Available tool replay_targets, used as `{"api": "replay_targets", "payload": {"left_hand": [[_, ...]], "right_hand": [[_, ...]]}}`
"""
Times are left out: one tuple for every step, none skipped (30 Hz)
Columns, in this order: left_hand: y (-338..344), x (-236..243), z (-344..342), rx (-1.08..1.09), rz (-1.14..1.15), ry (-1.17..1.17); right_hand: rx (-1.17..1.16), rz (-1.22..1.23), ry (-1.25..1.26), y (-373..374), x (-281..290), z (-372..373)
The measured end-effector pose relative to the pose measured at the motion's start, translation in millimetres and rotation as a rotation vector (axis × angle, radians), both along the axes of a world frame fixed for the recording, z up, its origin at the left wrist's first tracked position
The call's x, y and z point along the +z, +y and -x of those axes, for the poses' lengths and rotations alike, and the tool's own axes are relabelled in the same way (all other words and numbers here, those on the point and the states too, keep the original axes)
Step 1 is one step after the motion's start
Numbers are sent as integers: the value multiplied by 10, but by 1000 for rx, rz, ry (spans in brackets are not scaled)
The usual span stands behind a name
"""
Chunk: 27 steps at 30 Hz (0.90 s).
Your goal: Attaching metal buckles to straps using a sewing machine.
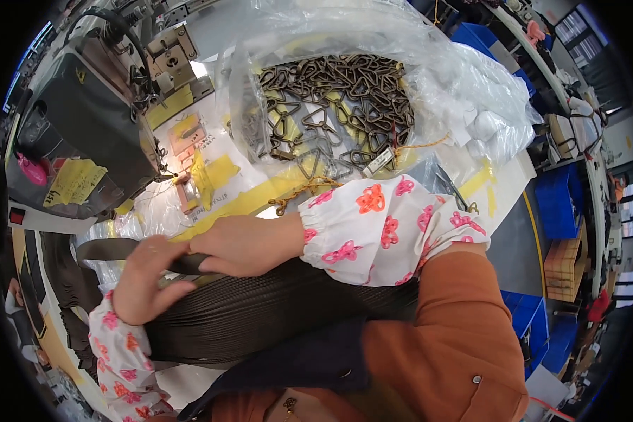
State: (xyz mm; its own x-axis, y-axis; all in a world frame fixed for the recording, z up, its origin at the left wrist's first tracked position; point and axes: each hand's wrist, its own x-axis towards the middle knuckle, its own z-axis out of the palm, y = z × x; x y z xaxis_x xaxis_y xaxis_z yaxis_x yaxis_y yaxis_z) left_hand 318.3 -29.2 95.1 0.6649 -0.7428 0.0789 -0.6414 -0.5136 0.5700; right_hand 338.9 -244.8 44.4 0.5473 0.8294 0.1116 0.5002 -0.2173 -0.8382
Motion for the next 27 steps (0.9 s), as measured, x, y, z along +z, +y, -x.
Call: {"api": "replay_targets", "payload": {"left_hand": [[-94, -19, 47, 50, -113, 50], [-77, -63, 23, 63, -115, 43], [-57, -114, -35, 67, -68, 161], [-46, -220, -113, 59, -12, 283], [-19, -392, -158, 148, 10, 261], [107, -259, -36, 196, -12, 254], [177, -182, 30, 273, -4, 285], [116, -310, -71, 281, 43, 331], [87, -316, -82, 278, 27, 341], [34, -309, -83, 268, 35, 336], [0, -285, -66, 261, 30, 335], [-6, -291, -62, 253, 25, 336], [16, -322, -52, 266, 22, 328], [31, -376, -46, 263, 37, 306], [44, -399, -38, 259, 50, 288], [50, -393, -37, 264, 47, 288], [43, -392, -45, 257, 36, 286], [43, -370, -43, 248, 28, 280], [56, -358, -39, 250, 31, 277], [74, -353, -35, 239, 13, 260], [79, -360, -53, 227, -8, 245], [76, -362, -63, 228, -7, 245], [71, -361, -68, 227, 7, 240], [64, -365, -72, 228, 24, 232], [62, -371, -78, 232, 27, 229], [63, -376, -85, 225, 28, 229], [69, -383, -87, 215, 29, 231]], "right_hand": [[99, 35, -28, 34, 87, -15], [111, 32, -35, 2, 160, -35], [95, 43, -62, -118, 251, -56], [69, 62, -85, -279, 331, -103], [-84, 136, -52, -492, 452, -182], [-179, 159, -22, -573, 585, -281], [-329, 183, -125, -668, 608, -403], [-533, 263, -228, -885, 578, -522], [-619, 348, -405, -1053, 503, -660], [-701, 429, -593, -1206, 392, -796], [-694, 418, -599, -1275, 258, -947], [-717, 453, -590, -1319, 111, -1096], [-740, 486, -581, -1287, 77, -1179], [-734, 477, -586, -1270, 56, -1236], [-736, 512, -615, -1230, 49, -1269], [-740, 550, -643, -1205, 40, -1299], [-708, 584, -597, -1204, 38, -1333], [-706, 583, -601, -1184, 71, -1346], [-683, 634, -645, -1159, 98, -1354], [-660, 686, -689, -1142, 123, -1360], [-659, 686, -689, -1145, 116, -1396], [-577, 708, -755, -1148, 105, -1437], [-493, 728, -821, -1147, 97, -1471], [-490, 728, -826, -1161, 104, -1491], [-502, 702, -862, -1190, 119, -1504], [-514, 674, -899, -1220, 133, -1522], [-553, 585, -960, -1227, 116, -1528]]}}
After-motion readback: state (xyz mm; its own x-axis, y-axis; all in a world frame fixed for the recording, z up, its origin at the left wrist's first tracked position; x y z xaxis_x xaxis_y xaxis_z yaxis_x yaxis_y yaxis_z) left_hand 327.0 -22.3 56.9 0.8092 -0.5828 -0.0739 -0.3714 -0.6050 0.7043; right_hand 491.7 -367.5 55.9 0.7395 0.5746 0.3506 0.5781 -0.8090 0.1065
